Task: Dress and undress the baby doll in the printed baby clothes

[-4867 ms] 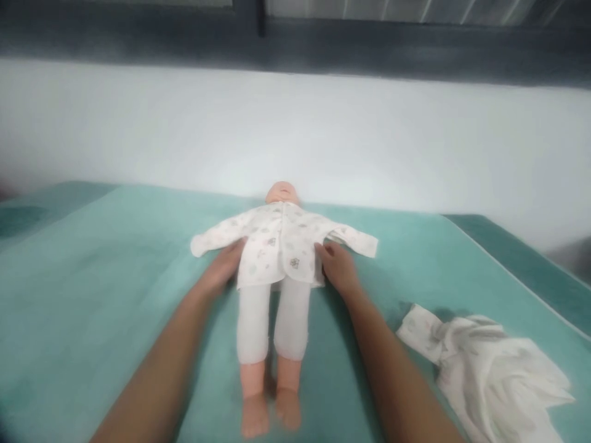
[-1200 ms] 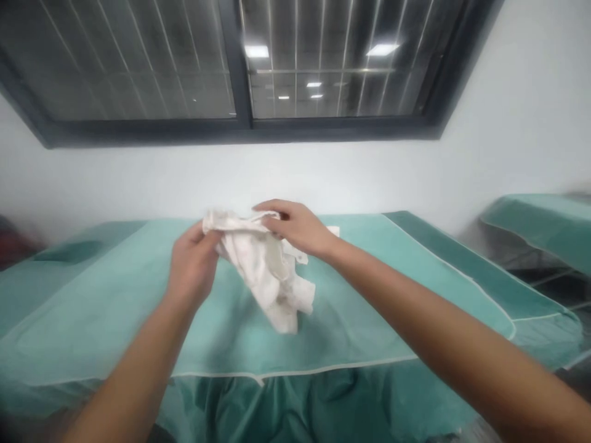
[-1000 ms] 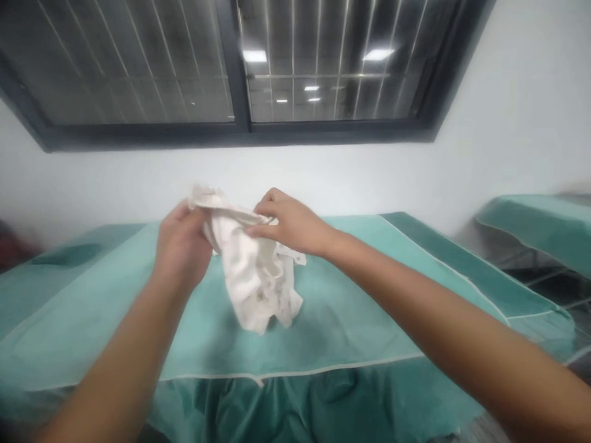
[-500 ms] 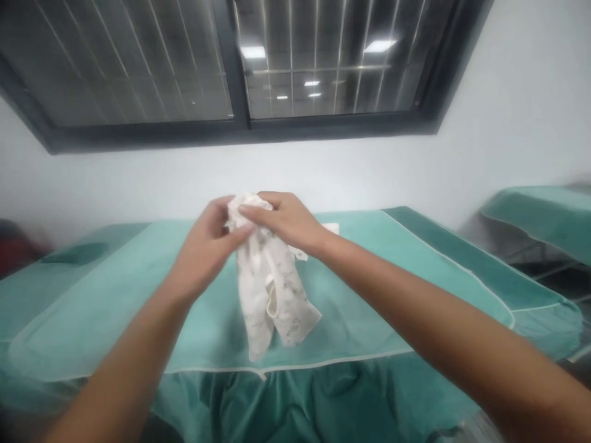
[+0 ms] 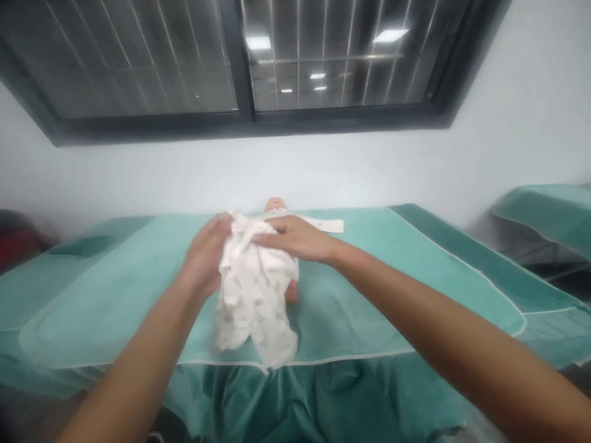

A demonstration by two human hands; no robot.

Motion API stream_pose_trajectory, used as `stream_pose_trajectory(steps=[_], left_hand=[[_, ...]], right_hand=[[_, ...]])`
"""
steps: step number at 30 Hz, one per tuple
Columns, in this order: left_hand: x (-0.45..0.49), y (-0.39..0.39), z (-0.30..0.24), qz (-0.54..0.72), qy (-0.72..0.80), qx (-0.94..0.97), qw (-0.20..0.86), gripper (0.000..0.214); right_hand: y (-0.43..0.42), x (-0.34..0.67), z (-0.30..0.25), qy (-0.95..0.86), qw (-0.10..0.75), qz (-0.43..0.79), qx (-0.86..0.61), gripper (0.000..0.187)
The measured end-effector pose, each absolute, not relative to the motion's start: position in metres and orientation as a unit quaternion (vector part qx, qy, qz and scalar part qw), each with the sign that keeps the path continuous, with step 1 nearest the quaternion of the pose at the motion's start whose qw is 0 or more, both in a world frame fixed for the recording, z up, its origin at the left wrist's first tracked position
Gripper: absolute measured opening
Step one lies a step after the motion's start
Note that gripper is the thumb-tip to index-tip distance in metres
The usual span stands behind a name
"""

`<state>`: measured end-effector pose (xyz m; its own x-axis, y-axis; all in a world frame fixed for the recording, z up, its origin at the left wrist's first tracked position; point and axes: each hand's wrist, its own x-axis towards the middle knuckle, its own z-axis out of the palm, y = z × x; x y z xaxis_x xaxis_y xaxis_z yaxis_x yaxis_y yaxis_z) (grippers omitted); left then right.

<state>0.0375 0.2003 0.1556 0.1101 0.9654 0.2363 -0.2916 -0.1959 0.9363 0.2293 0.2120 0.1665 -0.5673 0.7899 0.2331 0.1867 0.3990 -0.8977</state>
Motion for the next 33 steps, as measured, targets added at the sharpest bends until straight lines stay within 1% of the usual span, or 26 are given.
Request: stream_pose_trajectory(steps=[2,3,5,6,8,10,12,13,14,16,20,23,26,28,31,33], left_hand=[[0.041,0.199,0.152,0.514,0.329,0.568,0.551,0.04],[0.042,0.199,0.15,0.48,0.333,0.594,0.553,0.037],[0.041,0.201,0.147,0.453,0.35,0.615,0.543,0.03],[0.041,0.202,0.146,0.469,0.358,0.605,0.535,0.026],[0.038,0.207,0.143,0.533,0.354,0.558,0.528,0.019],[0.036,0.209,0.14,0.581,0.337,0.51,0.537,0.018],[0.036,0.209,0.137,0.583,0.333,0.485,0.56,0.021],[0.037,0.207,0.136,0.575,0.336,0.478,0.572,0.022],[0.039,0.205,0.135,0.565,0.339,0.472,0.585,0.024],[0.042,0.2,0.135,0.537,0.347,0.468,0.61,0.029],[0.039,0.192,0.133,0.445,0.357,0.51,0.644,0.037],[0.034,0.189,0.131,0.401,0.329,0.568,0.639,0.037],[0.034,0.187,0.129,0.384,0.32,0.612,0.613,0.041],[0.039,0.187,0.127,0.386,0.347,0.624,0.585,0.042],[0.047,0.189,0.122,0.414,0.407,0.596,0.555,0.032],[0.048,0.193,0.119,0.463,0.423,0.544,0.557,0.029]], right_hand=[[0.215,0.222,0.166,-0.723,0.416,0.437,-0.336,0.039],[0.217,0.218,0.166,-0.707,0.439,0.437,-0.342,0.039],[0.22,0.214,0.165,-0.69,0.458,0.442,-0.343,0.038],[0.22,0.213,0.164,-0.691,0.458,0.446,-0.339,0.038],[0.22,0.214,0.162,-0.713,0.419,0.457,-0.328,0.037],[0.218,0.216,0.16,-0.754,0.323,0.472,-0.322,0.035],[0.216,0.218,0.158,-0.785,0.217,0.479,-0.327,0.032],[0.215,0.219,0.157,-0.788,0.189,0.481,-0.335,0.03],[0.215,0.219,0.156,-0.783,0.185,0.484,-0.344,0.029],[0.217,0.218,0.153,-0.753,0.237,0.5,-0.356,0.027],[0.221,0.215,0.147,-0.653,0.4,0.54,-0.348,0.018],[0.222,0.211,0.142,-0.584,0.473,0.568,-0.336,0.008],[0.224,0.205,0.132,-0.535,0.508,0.583,-0.341,0.007],[0.225,0.201,0.122,-0.522,0.525,0.569,-0.357,0.011],[0.228,0.198,0.108,-0.523,0.532,0.549,-0.376,0.016],[0.229,0.199,0.102,-0.533,0.527,0.555,-0.362,0.019]])
